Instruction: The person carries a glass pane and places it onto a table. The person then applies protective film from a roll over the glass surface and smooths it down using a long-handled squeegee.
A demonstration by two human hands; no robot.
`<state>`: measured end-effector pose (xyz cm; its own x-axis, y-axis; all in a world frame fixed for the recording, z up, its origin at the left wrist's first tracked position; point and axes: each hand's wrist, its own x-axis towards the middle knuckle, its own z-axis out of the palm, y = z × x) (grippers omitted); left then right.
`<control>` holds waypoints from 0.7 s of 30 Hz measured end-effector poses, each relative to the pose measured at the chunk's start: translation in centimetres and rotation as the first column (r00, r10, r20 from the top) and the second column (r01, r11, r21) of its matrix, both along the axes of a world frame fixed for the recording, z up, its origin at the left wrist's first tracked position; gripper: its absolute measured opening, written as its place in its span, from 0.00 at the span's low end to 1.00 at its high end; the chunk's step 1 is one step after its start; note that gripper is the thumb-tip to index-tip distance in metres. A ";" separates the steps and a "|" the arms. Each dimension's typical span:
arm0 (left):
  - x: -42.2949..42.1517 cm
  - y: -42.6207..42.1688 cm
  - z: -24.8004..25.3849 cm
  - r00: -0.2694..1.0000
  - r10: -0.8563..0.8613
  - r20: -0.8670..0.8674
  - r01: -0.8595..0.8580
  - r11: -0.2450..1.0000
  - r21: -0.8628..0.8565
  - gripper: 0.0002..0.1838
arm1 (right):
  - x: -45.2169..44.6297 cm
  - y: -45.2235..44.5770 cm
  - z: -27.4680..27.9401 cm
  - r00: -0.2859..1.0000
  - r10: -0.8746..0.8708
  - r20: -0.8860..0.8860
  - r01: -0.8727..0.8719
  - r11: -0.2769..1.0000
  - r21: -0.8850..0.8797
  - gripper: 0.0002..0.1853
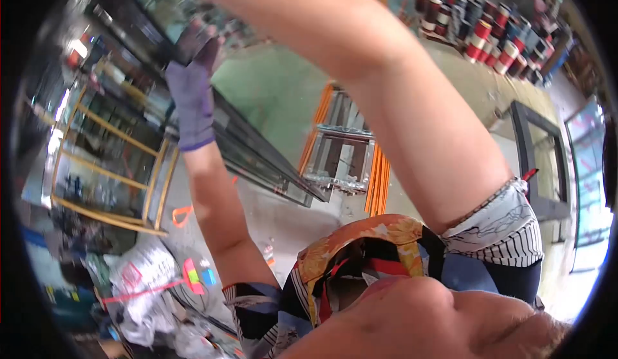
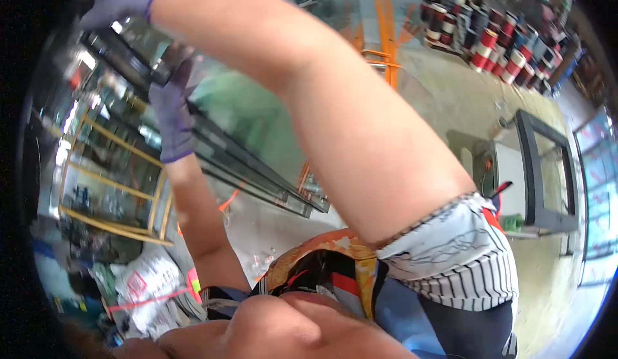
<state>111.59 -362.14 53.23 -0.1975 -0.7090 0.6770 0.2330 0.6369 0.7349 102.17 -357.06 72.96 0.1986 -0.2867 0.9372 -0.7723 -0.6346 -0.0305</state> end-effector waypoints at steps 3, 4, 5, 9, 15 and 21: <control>-0.8 2.8 0.7 0.997 -0.034 -0.065 0.040 0.994 0.097 0.26 | 0.3 -2.8 0.1 0.999 -0.009 -0.032 0.010 1.000 0.017 0.26; -0.8 3.1 1.2 0.996 0.008 -0.085 0.003 0.993 0.120 0.26 | 0.2 -3.5 0.2 0.997 -0.013 -0.081 0.013 1.000 0.005 0.29; -0.7 3.0 1.4 0.996 -0.011 -0.083 0.019 0.995 0.100 0.26 | 0.0 -3.0 0.3 0.996 -0.031 -0.078 0.030 0.999 -0.015 0.29; 0.3 1.8 1.0 0.999 0.026 -0.038 -0.023 0.996 0.087 0.25 | 0.9 -3.0 0.2 0.997 -0.024 -0.074 0.033 0.992 0.122 0.31; 0.0 0.3 0.6 0.985 0.138 -0.104 -0.139 0.990 0.002 0.18 | 1.9 -4.9 0.1 0.996 -0.065 -0.064 0.069 0.995 0.066 0.31; 2.0 -2.9 -0.9 0.957 -0.097 -0.273 0.114 0.992 0.051 0.23 | 2.7 -6.4 -0.2 0.996 -0.050 -0.076 0.054 0.997 0.057 0.27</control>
